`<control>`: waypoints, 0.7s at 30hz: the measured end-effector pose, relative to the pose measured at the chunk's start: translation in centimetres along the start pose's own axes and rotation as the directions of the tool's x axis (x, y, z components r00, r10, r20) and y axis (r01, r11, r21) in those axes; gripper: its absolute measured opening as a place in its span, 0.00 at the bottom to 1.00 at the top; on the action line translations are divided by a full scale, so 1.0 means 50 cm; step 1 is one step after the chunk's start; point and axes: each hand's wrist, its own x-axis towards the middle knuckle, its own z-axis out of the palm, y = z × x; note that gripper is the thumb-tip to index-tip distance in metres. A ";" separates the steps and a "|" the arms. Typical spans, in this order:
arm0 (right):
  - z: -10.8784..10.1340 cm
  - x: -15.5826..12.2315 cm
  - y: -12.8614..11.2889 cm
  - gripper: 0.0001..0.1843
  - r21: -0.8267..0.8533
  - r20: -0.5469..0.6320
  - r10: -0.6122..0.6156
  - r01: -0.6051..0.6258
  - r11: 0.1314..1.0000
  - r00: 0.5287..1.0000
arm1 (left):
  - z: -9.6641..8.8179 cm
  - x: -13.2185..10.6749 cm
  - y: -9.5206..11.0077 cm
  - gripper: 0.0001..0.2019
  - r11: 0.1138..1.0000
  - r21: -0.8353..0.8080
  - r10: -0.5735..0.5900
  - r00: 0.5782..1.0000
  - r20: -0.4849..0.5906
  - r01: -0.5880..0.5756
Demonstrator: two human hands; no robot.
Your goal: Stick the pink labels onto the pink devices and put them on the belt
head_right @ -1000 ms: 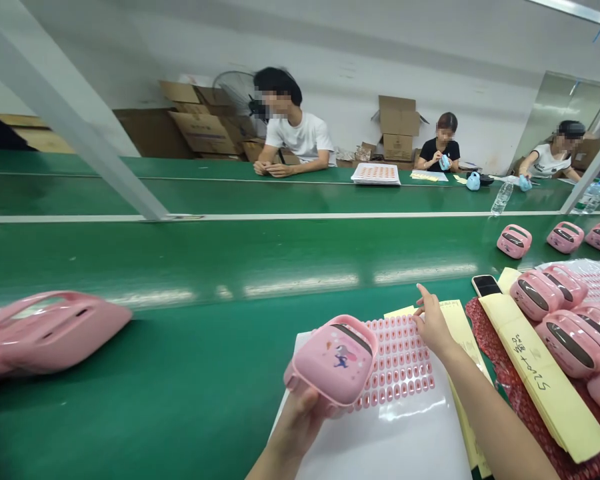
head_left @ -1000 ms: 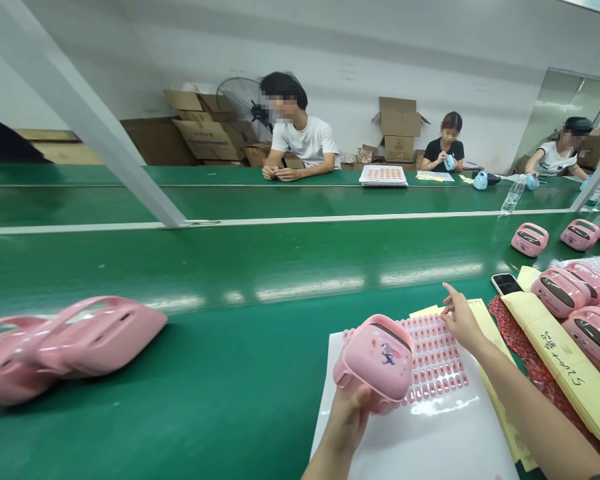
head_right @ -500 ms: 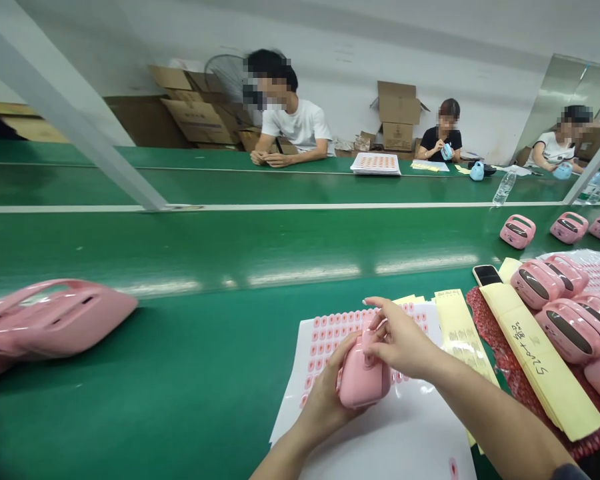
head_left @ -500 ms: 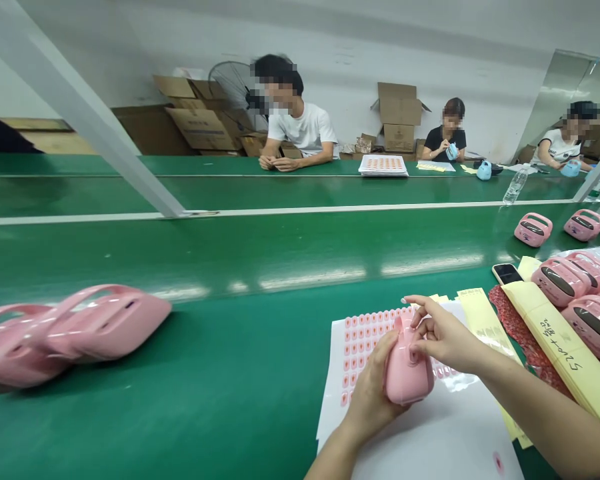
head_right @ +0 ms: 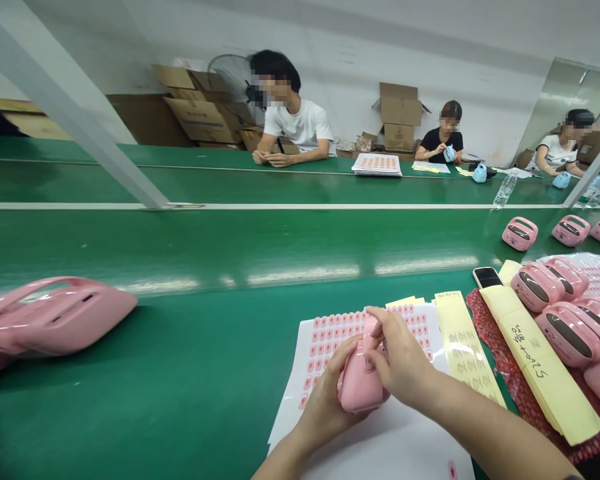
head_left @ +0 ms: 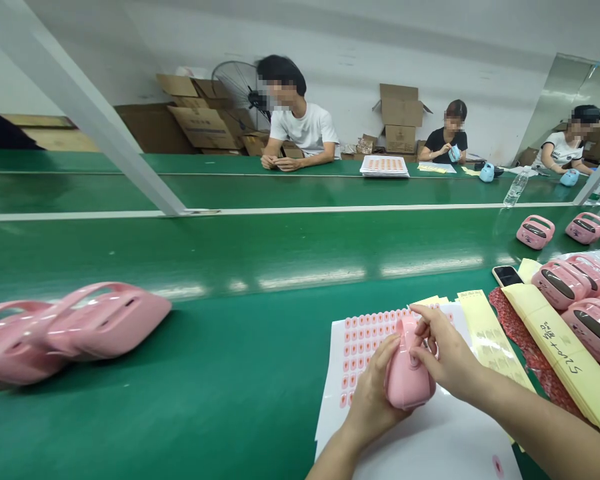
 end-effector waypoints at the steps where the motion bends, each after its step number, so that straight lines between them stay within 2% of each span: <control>1: 0.003 -0.007 0.000 0.32 -0.056 -0.012 -0.073 0.072 0.996 0.997 | 0.000 0.000 0.000 0.48 1.000 0.003 0.009 1.000 -0.002 -0.009; 4: 0.017 -0.028 0.001 0.30 -0.197 -0.034 -0.204 0.194 0.961 0.978 | 0.001 0.002 0.001 0.48 0.999 0.003 0.034 0.999 -0.024 -0.034; 7: 0.030 -0.039 0.004 0.30 -0.186 -0.076 -0.144 0.128 0.974 0.987 | 0.001 0.004 0.001 0.47 0.997 0.018 0.074 0.996 -0.048 -0.073; 10: 0.035 -0.038 0.015 0.33 -0.051 -0.113 0.014 -0.020 0.998 0.994 | 0.002 0.003 0.001 0.46 0.992 0.037 0.121 0.991 -0.065 -0.118; 14: 0.043 -0.034 0.031 0.37 0.197 -0.033 0.186 -0.176 0.964 0.982 | 0.006 0.003 0.000 0.44 0.987 0.041 0.158 0.983 -0.091 -0.154; 18: 0.057 -0.031 0.040 0.38 0.428 -0.077 0.261 -0.205 0.880 0.962 | 0.008 0.002 0.001 0.44 0.987 0.028 0.159 0.984 -0.076 -0.157; 21: 0.044 -0.013 0.052 0.36 0.500 -0.053 0.332 -0.263 0.825 0.942 | 0.007 -0.002 0.010 0.46 0.987 0.002 0.158 0.987 -0.030 -0.158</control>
